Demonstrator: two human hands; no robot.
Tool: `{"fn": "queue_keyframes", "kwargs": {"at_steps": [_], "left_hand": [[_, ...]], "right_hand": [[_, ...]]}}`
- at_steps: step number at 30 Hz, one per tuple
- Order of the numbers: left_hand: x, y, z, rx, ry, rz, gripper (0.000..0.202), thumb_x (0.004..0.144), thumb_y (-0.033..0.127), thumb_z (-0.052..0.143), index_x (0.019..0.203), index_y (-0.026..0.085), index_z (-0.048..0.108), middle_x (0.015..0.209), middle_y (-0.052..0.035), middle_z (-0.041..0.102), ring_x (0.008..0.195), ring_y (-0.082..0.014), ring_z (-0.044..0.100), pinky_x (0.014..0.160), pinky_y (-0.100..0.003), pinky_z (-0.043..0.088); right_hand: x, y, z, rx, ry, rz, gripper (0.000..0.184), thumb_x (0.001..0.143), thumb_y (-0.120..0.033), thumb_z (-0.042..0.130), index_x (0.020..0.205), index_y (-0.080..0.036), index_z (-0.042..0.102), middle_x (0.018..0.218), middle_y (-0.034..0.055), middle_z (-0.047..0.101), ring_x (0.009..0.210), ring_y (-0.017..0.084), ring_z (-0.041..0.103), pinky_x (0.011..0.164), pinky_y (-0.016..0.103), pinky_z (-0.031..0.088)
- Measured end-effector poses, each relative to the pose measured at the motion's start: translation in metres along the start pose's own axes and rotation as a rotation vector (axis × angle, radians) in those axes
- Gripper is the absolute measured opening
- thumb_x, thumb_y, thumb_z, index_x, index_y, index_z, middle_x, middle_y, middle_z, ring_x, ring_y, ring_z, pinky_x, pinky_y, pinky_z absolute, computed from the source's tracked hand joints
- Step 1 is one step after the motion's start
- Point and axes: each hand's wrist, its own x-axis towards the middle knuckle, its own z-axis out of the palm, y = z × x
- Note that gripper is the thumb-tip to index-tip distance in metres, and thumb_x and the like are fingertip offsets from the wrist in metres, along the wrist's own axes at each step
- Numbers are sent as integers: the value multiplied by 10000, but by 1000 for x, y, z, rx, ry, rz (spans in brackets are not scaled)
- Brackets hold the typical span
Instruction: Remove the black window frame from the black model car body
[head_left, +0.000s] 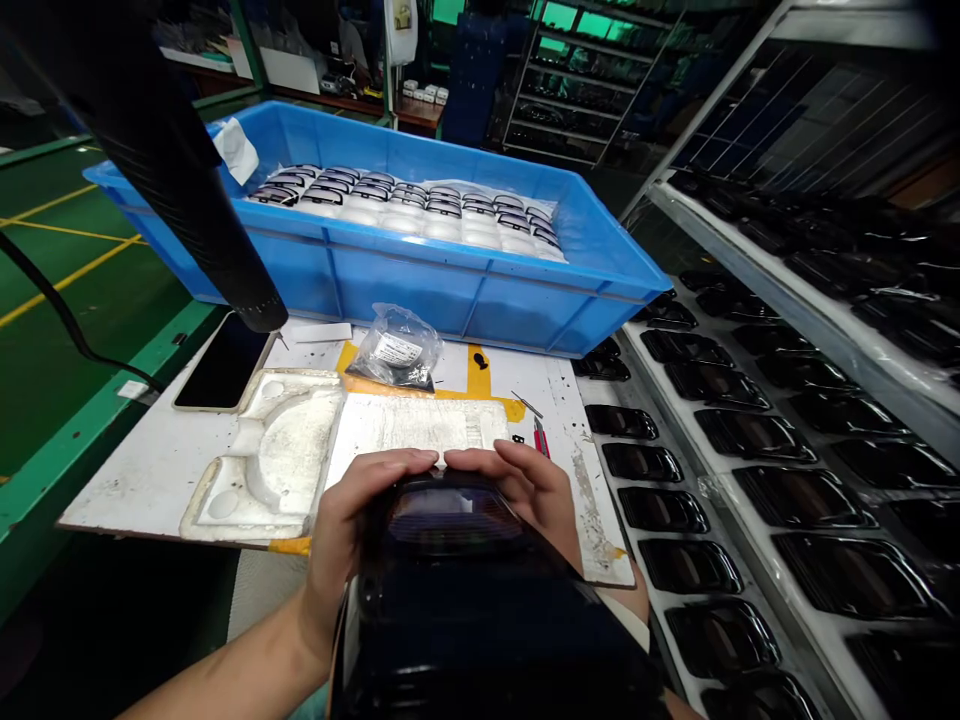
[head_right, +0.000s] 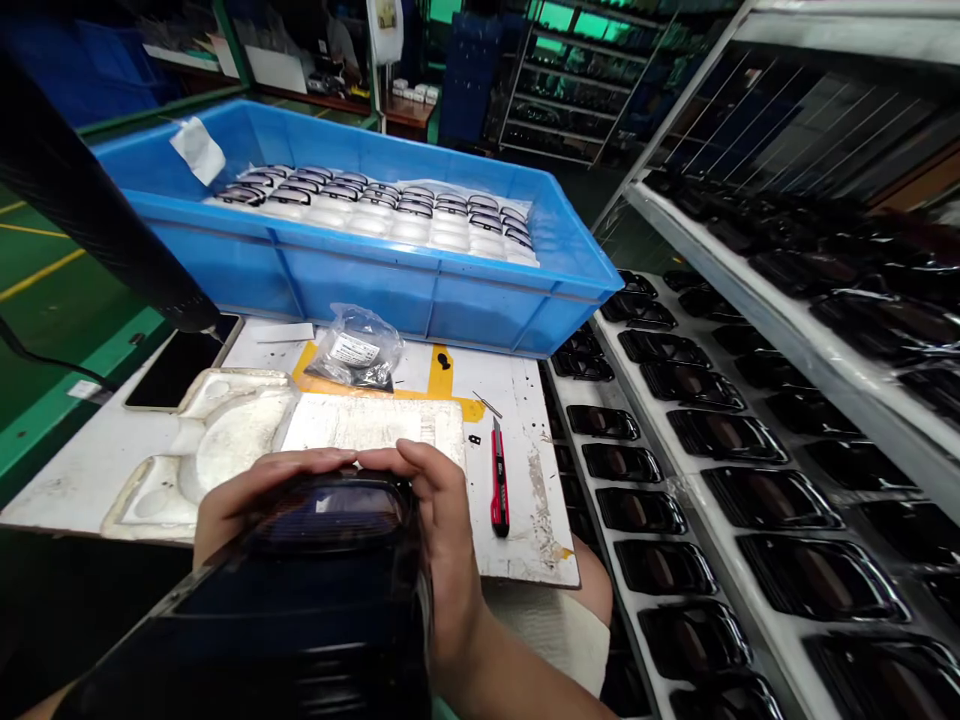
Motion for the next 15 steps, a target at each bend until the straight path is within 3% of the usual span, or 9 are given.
{"fn": "queue_keyframes", "kwargs": {"at_steps": [4, 10, 15], "left_hand": [[-2, 2, 1, 3, -16, 34, 330, 988, 270, 599, 1308, 196, 625, 1291, -112, 659, 1215, -259, 633, 1057, -406, 528], [-2, 5, 4, -40, -30, 43, 367, 987, 293, 613, 1348, 234, 585, 1269, -95, 667, 1193, -226, 643, 1048, -378, 538], [-7, 4, 1, -36, -51, 116, 390, 958, 280, 659, 1337, 221, 588, 1288, -96, 662, 1221, -237, 633, 1056, -393, 535]], "right_hand": [[-1, 2, -2, 56, -58, -97, 285, 904, -396, 690, 1166, -293, 651, 1268, 73, 667, 1213, 241, 637, 1033, 406, 549], [-12, 9, 1, 97, -32, -145, 461, 966, -349, 617, 1395, -389, 451, 1328, 37, 625, 1203, 194, 637, 1030, 402, 542], [-18, 13, -3, 68, -90, -188, 308, 953, -329, 634, 1260, -330, 599, 1336, 52, 619, 1275, 223, 589, 1073, 413, 513]]}}
